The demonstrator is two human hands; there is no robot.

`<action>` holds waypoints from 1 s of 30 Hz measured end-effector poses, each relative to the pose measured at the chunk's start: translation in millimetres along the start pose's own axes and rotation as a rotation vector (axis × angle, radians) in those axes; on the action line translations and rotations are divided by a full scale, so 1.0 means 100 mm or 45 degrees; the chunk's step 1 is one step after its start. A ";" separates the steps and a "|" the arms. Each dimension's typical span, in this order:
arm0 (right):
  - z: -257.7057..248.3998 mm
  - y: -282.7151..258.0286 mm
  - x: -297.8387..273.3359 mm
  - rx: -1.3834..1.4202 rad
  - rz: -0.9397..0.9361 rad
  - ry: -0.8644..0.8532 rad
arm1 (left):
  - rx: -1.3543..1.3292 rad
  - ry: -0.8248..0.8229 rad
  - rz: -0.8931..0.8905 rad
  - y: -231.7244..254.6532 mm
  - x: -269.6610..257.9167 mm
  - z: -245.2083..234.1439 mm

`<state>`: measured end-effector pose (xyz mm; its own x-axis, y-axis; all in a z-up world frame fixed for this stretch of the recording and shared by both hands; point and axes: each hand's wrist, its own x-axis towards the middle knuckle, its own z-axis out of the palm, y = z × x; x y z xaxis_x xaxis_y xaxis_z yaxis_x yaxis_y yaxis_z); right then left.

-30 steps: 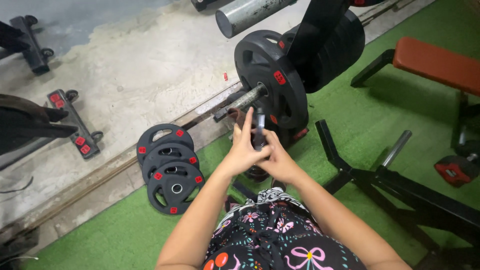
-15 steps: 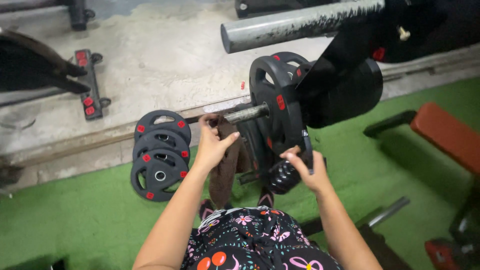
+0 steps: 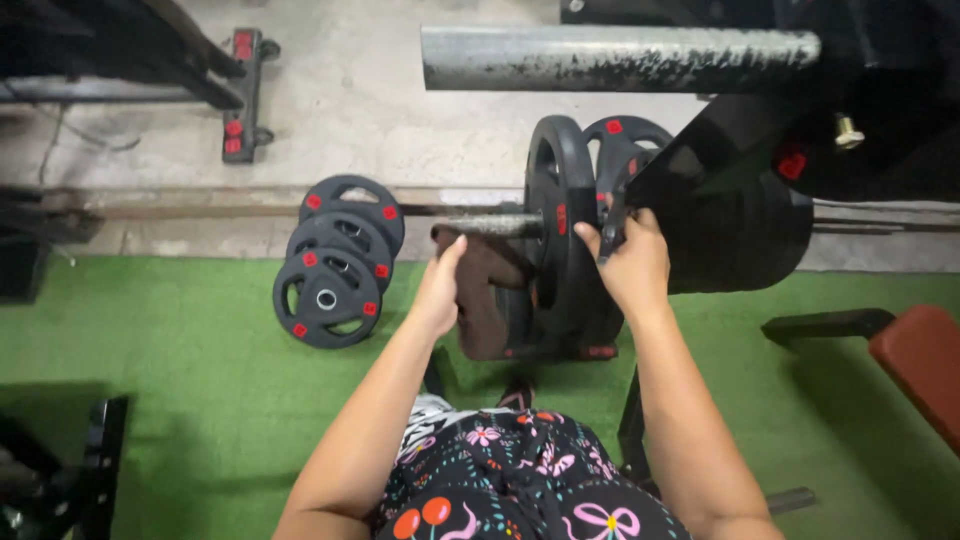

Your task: Cleaning weight plates and a gym machine with a cloth and spray.

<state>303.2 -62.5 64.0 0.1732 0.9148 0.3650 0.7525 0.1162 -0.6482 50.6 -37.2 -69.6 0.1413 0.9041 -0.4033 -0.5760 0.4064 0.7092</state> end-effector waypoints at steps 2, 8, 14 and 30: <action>0.06 0.15 0.03 0.029 0.063 -0.068 | 0.254 -0.024 0.164 -0.08 -0.11 0.14; 0.19 0.41 0.00 0.111 0.365 -0.252 | 0.839 -0.552 0.472 -0.60 -0.32 0.57; 0.16 0.44 -0.04 0.081 0.545 -0.263 | 1.144 -0.949 0.718 -0.78 -0.22 0.60; 0.23 0.12 -0.24 -0.489 0.448 -0.291 | 0.251 -0.873 0.398 -0.07 1.10 1.25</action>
<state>293.8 -74.2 31.9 0.3453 0.9384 -0.0106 0.8588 -0.3205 -0.3998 170.8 76.0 -46.2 0.4990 0.8342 0.2346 -0.5263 0.0767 0.8468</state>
